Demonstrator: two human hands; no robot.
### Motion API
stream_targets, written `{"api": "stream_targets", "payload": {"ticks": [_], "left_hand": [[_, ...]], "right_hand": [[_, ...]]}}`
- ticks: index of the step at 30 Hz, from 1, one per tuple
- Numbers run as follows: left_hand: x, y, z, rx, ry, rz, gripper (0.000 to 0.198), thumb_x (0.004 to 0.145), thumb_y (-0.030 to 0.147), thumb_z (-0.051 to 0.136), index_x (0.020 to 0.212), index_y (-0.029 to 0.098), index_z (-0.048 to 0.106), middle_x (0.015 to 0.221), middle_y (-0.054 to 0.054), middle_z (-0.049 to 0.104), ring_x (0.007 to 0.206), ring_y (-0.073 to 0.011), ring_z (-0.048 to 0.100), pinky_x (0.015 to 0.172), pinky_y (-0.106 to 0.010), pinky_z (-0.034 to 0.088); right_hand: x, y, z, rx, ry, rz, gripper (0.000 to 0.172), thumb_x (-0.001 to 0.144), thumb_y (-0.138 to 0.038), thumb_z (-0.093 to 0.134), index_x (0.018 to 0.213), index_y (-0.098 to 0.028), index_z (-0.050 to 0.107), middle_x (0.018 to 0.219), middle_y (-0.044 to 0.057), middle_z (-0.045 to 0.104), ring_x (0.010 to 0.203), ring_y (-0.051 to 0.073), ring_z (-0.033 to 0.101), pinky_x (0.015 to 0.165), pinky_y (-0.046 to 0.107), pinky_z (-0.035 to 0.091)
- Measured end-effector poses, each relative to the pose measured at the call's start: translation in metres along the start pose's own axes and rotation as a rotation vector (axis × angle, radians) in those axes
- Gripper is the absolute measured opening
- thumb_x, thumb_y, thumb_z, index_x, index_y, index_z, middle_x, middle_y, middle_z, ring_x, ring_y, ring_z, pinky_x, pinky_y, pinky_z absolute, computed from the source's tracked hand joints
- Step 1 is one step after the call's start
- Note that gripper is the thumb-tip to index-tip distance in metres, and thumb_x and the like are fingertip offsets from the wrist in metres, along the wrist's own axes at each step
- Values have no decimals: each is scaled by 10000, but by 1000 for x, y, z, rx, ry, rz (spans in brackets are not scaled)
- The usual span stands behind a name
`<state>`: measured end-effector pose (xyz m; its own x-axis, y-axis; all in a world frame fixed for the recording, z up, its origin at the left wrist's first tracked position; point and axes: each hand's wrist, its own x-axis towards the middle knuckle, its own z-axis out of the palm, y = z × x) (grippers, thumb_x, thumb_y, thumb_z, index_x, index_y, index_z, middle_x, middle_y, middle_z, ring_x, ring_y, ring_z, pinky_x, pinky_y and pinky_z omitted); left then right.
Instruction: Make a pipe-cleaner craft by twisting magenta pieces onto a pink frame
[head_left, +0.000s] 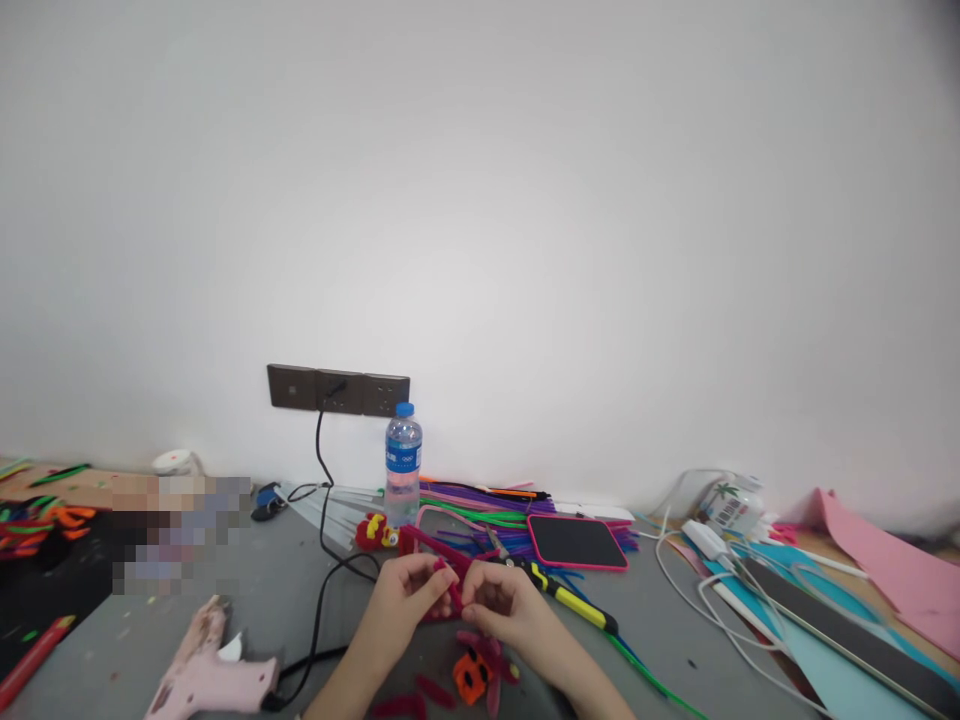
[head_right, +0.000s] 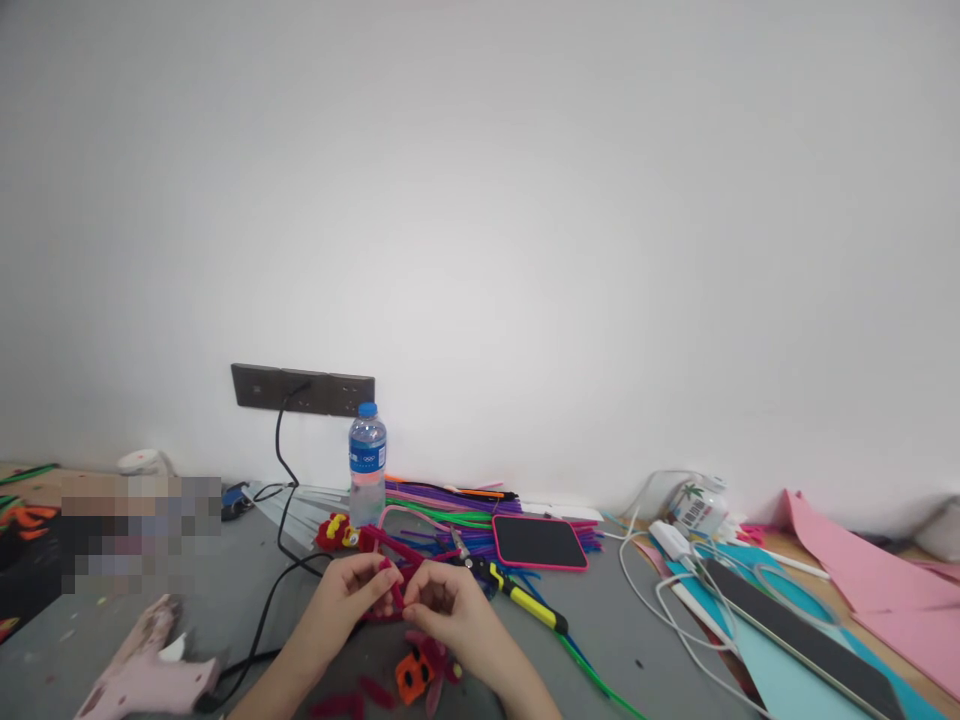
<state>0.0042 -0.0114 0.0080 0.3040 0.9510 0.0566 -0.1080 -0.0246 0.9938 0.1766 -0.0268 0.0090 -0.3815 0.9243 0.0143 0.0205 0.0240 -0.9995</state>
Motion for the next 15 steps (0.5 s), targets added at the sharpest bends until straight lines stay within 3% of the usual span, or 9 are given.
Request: {"api": "stream_targets", "payload": {"ticks": [9, 15], "left_hand": [[-1, -5, 1, -93, -15, -55, 389, 696, 509, 736, 621, 140, 638, 528, 17, 583, 501, -114, 533, 516, -211, 431], [-1, -8, 4, -234, -22, -122, 391, 684, 494, 762, 624, 129, 635, 524, 13, 600, 461, -90, 531, 472, -187, 410]], "right_hand": [[-3, -3, 0, 48, -62, -56, 220, 776, -357, 703, 760, -174, 583, 774, 26, 633, 745, 172, 589, 650, 261, 444], [-3, -3, 3, 64, -68, -115, 201, 805, -342, 687, 771, -169, 590, 778, 39, 641, 722, 177, 610, 645, 268, 434]]}}
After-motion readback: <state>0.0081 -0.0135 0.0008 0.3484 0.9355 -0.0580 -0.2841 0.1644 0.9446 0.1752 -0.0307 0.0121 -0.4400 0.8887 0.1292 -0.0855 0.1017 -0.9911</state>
